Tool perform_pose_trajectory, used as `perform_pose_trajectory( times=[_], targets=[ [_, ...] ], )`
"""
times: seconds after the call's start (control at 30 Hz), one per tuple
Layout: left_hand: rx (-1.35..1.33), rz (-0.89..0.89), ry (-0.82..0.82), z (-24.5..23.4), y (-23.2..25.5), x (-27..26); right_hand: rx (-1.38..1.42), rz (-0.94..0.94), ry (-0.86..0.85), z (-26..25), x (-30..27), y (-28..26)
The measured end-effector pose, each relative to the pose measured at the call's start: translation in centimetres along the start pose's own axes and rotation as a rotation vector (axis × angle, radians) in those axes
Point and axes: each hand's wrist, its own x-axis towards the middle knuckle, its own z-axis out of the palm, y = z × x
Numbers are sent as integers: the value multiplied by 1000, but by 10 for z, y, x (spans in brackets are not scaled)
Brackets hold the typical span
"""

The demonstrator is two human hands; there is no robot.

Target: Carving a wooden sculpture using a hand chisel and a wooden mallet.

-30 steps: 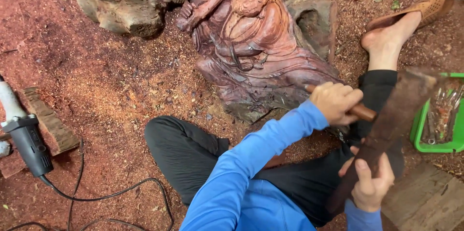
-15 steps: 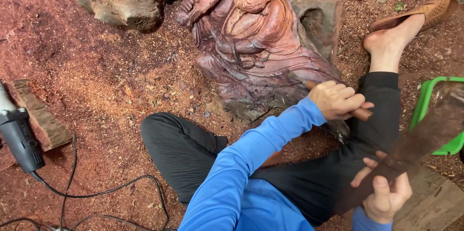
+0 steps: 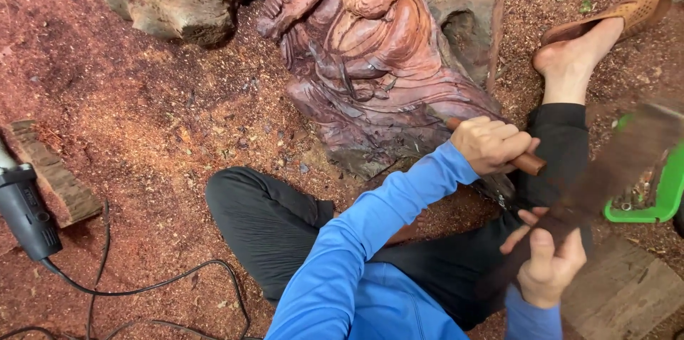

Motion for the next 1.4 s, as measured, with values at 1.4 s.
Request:
perform_pose_trajectory(
  times=[1.4],
  targets=[
    [-42, -130, -207, -6, -16, -28, -109, 32, -44, 17, -5, 9]
  ],
)
